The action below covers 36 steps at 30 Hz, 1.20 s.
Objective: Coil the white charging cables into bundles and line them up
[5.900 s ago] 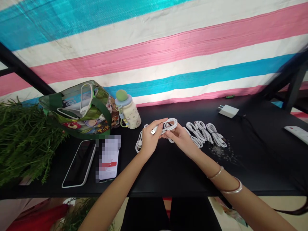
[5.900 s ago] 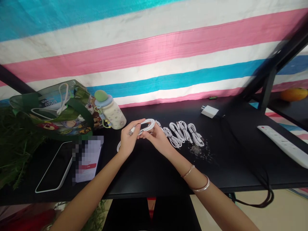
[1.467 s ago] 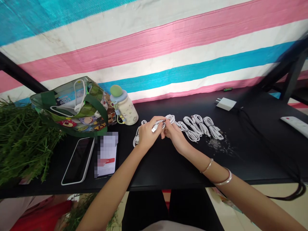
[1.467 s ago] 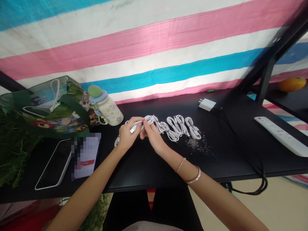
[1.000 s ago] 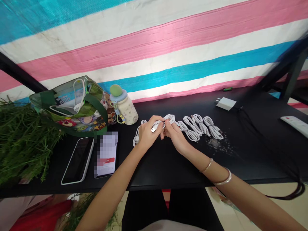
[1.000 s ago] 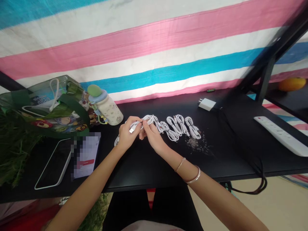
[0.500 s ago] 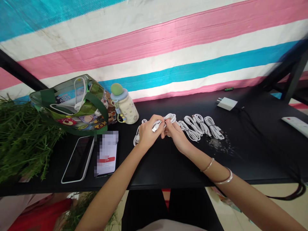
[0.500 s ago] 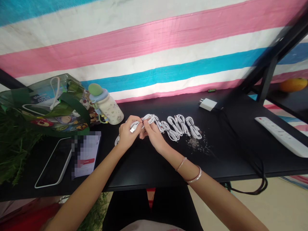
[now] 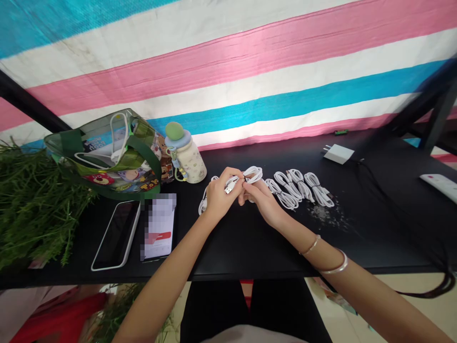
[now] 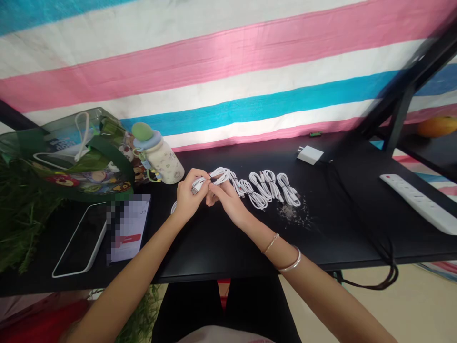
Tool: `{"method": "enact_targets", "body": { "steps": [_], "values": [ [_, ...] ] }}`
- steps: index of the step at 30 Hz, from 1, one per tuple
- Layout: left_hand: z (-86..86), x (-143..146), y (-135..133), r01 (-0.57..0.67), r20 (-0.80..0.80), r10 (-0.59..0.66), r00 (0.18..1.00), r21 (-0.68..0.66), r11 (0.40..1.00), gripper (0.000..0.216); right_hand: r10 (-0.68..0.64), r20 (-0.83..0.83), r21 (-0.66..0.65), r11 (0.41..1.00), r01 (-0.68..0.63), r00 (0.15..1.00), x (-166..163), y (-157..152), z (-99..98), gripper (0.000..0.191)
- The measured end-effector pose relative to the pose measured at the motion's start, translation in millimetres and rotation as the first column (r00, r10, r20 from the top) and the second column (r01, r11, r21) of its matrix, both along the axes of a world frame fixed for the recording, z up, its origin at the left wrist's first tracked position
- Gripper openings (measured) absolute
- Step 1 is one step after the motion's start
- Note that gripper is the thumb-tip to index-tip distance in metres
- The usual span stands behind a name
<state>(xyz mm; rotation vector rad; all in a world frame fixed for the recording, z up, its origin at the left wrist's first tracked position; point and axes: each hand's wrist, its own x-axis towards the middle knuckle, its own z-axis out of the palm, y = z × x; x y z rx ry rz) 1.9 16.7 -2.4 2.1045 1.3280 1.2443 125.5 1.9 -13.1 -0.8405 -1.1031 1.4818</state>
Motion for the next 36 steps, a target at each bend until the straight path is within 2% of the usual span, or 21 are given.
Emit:
{"method": "enact_targets", "body": {
  "steps": [12,25,36],
  "values": [
    [0.3,2.0,-1.4,-0.051,-0.116,0.052,0.992,0.009,0.999,0.008,-0.057,0.020,0.016,0.998,0.056,0.998,-1.1,-0.4,-2.9,0.031],
    [2.1,1.9,-2.4,-0.061,-0.152,0.064,0.986,0.029,0.998,0.010,-0.054,-0.004,-0.019,0.998,0.054,0.999,-2.6,0.3,-3.8,0.037],
    [3.6,2.0,-2.9,-0.053,-0.129,0.053,0.990,0.006,0.999,0.010,-0.026,0.027,0.007,1.000,0.026,0.999,-0.4,0.4,-4.8,0.043]
  ]
}}
